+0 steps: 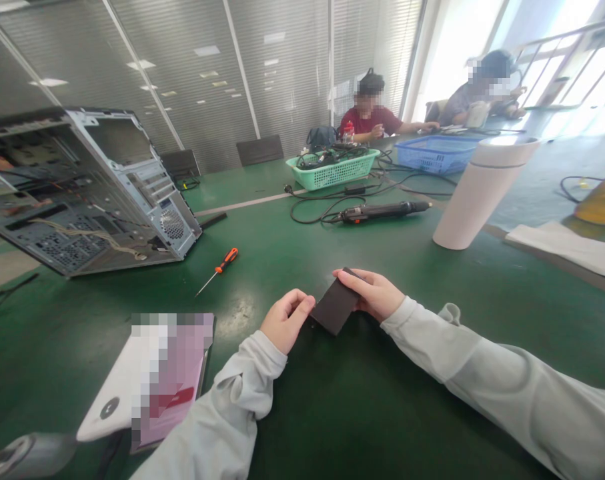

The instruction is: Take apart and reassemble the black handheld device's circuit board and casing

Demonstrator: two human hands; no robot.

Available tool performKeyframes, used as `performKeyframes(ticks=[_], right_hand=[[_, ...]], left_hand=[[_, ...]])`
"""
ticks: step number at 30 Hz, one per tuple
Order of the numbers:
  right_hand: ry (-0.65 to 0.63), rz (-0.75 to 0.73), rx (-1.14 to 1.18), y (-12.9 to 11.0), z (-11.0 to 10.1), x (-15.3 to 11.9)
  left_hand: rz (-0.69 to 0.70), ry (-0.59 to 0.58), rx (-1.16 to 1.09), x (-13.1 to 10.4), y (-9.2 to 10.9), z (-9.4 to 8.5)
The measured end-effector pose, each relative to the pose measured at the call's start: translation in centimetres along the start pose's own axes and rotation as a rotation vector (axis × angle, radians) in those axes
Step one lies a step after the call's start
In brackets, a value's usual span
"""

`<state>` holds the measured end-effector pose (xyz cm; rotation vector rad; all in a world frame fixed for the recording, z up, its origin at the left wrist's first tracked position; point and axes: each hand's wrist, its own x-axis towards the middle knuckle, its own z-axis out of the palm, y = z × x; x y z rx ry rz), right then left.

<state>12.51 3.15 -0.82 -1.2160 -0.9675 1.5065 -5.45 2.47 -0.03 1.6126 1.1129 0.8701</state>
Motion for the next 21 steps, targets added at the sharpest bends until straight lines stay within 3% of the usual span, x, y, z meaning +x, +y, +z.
performKeyframes(ticks=[5,12,21], right_hand=[[-0.077,-0.033,-0.127,0.66,-0.28,0.42],[-0.073,0.037,-0.081,0.5,-0.23,0.42],[-0.107,0.014,-0.079,0.1,0.15,-0.12]], left_hand=[[-0.026,0.059,-0.048,0.24,-0.11,-0.11],[-0.001,0.206,-0.065,0.4,-0.09,-0.37],[-0.039,0.106,-0.015,0.05,0.55,-0.23]])
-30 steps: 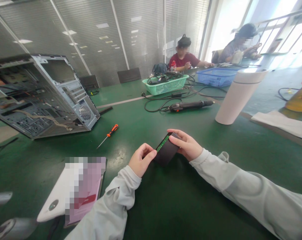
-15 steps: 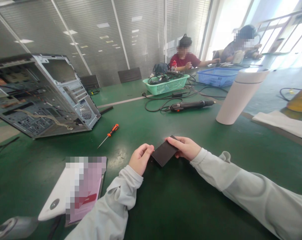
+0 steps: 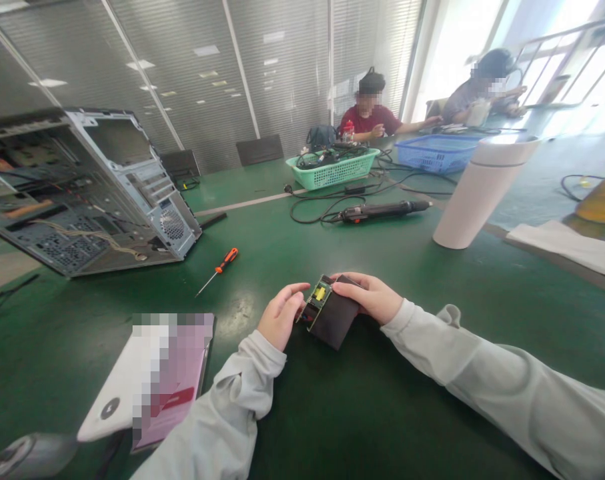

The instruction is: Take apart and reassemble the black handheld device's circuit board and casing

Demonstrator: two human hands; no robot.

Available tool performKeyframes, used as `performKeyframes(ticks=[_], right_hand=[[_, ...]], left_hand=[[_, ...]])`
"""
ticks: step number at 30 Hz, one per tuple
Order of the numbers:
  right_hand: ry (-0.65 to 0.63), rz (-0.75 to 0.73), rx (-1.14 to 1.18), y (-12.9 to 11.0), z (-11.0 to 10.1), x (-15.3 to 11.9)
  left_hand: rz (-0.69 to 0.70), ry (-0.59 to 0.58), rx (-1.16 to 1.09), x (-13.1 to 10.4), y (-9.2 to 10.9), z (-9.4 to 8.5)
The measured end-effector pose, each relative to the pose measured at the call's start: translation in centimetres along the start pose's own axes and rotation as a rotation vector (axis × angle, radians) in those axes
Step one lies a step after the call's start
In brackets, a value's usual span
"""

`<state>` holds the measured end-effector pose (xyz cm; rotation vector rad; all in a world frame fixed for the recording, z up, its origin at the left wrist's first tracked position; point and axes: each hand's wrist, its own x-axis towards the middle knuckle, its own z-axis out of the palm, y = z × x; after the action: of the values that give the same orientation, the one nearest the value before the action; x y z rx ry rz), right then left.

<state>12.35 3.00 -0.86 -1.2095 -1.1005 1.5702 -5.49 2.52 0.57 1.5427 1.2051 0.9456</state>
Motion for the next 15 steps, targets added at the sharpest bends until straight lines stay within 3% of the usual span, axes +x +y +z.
performKeyframes(ticks=[4,8,11,15], right_hand=[[0.022,-0.002,-0.025,-0.3,0.3,-0.3],[0.014,0.0,-0.033,-0.4,0.3,-0.4],[0.006,-0.002,-0.028,-0.4,0.3,-0.4],[0.027,0.037,-0.006,-0.6,0.4,-0.6]], left_hand=[[0.033,-0.078,0.065,0.0,-0.1,0.2],[0.036,-0.086,0.132,-0.1,-0.3,0.2],[0.075,-0.027,0.216,0.0,-0.7,0.0],[0.058,0.169,0.214,0.4,-1.6,-0.3]])
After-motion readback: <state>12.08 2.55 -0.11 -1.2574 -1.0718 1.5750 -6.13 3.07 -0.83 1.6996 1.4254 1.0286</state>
